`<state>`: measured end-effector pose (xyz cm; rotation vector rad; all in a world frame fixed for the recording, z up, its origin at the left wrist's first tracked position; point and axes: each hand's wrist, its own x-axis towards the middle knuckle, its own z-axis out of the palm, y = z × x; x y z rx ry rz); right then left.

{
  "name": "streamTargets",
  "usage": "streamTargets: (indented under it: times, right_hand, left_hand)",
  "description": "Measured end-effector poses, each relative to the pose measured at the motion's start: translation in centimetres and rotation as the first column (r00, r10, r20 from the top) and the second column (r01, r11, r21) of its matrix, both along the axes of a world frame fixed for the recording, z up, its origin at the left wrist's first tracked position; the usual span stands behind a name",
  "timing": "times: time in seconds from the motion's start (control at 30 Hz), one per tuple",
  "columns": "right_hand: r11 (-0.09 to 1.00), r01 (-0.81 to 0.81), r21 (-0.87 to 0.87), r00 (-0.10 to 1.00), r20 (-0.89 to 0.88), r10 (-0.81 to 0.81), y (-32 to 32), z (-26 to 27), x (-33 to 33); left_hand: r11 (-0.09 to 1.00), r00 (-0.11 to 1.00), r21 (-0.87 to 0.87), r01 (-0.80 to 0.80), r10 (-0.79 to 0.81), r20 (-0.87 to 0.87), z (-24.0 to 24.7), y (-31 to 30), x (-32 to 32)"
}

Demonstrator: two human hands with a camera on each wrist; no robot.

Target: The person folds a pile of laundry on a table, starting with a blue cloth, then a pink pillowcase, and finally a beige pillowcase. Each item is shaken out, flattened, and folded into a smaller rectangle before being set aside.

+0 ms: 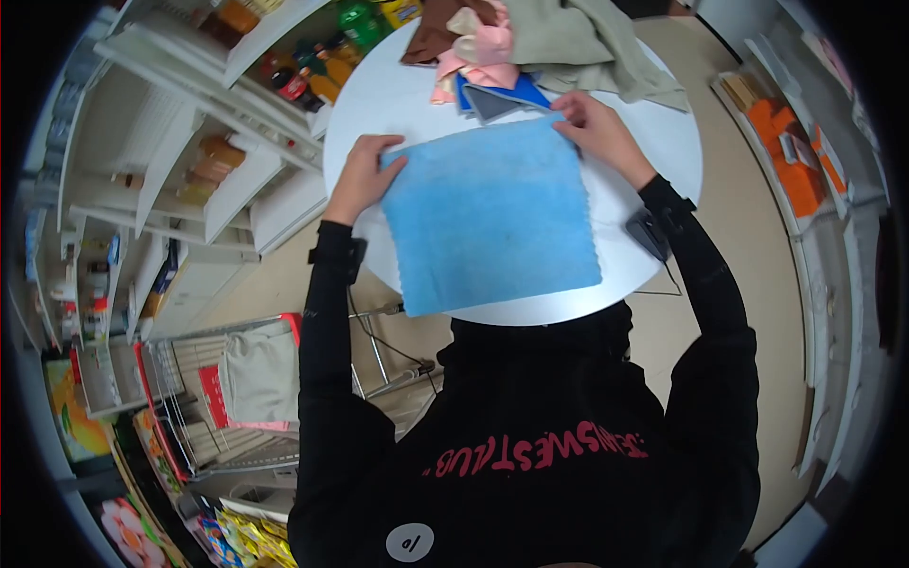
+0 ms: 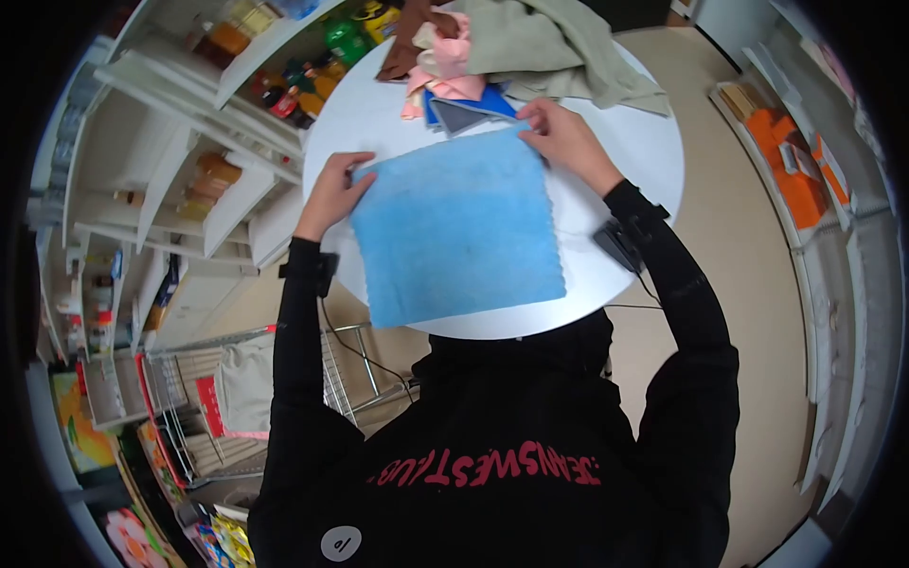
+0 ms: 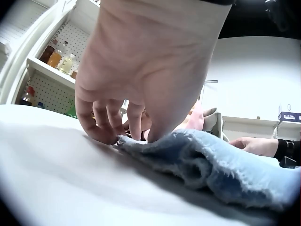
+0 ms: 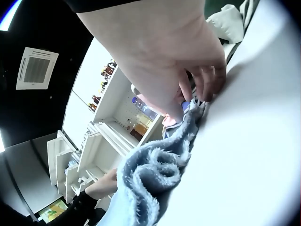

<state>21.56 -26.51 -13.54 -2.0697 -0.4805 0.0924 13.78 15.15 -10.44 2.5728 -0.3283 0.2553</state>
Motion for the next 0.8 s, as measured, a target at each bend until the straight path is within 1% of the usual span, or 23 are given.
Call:
streamTargets:
  times: [0.03, 0.1, 0.13, 0.23, 0.27, 0.37, 0.4, 0.5, 0.53, 0.63, 0.67, 0.77, 0.8]
  right_hand:
    - [1.000, -0.030, 0.009, 1.000, 0.004, 0.030, 0.4, 0.5, -0.1]
    - [1.000, -0.002, -0.022, 0.988, 0.157, 0.006, 0.6, 1.4, -1.3]
    - [0.999, -0.029, -0.019, 0.988, 0.152, 0.032, 0.7, 1.7, -1.5]
    - [0.997, -0.028, -0.075, 0.992, -0.123, 0.019, 1.2, 2.9, -1.4]
    - [0.996, -0.044, -0.073, 0.992, -0.123, 0.035, 1.3, 2.6, -1.5]
    - [0.996, -0.078, -0.050, 0.989, -0.126, 0.071, 0.8, 2.2, -1.2]
    - [0.996, -0.077, -0.050, 0.990, -0.126, 0.071, 0.5, 2.4, -1.4]
    - [0.985, -0.159, 0.060, 0.973, -0.159, 0.167, -0.3, 3.7, -1.6]
    - [0.986, -0.158, 0.060, 0.973, -0.163, 0.166, -0.3, 4.1, -1.9]
    - [0.985, -0.102, 0.137, 0.911, -0.386, 0.148, -0.2, 5.6, -2.7]
    - [0.987, -0.090, 0.135, 0.917, -0.376, 0.135, -0.3, 5.9, -2.4]
    - [0.973, -0.179, 0.148, 0.941, -0.264, 0.213, -0.8, 5.9, -1.1]
    - [0.974, -0.174, 0.146, 0.942, -0.262, 0.208, -0.7, 7.5, -1.5]
  left_hand:
    - [1.000, 1.000, 0.009, -0.030, 0.030, 0.004, 0.4, -0.1, 0.1]
    - [0.997, 0.999, -0.074, 0.016, -0.019, -0.045, 1.0, -0.4, -0.2]
    - [0.997, 0.999, -0.071, -0.011, 0.008, -0.051, 1.1, -0.3, -0.3]
    - [0.999, 0.965, 0.026, -0.035, 0.040, -0.259, 1.8, 0.1, -0.2]
    - [0.998, 0.964, 0.028, -0.050, 0.056, -0.260, 1.9, 0.2, -0.7]
    - [0.999, 0.938, 0.023, -0.035, 0.041, -0.346, 2.6, 0.1, -0.7]
    - [0.999, 0.938, 0.023, -0.035, 0.041, -0.346, 2.6, 0.2, -0.8]
    - [0.971, 0.943, -0.237, -0.043, -0.039, -0.330, 2.8, 1.1, -1.2]
    - [0.970, 0.942, -0.237, -0.044, -0.039, -0.334, 2.7, 1.2, -1.4]
    - [0.976, 0.919, -0.201, -0.078, -0.007, -0.394, 3.5, 1.1, -1.2]
    - [0.977, 0.923, -0.203, -0.063, -0.020, -0.384, 4.1, 1.0, -0.8]
    - [0.960, 0.966, -0.248, -0.134, 0.070, -0.250, 5.6, 0.6, -0.8]
    - [0.960, 0.967, -0.250, -0.128, 0.064, -0.248, 6.9, 0.4, -1.1]
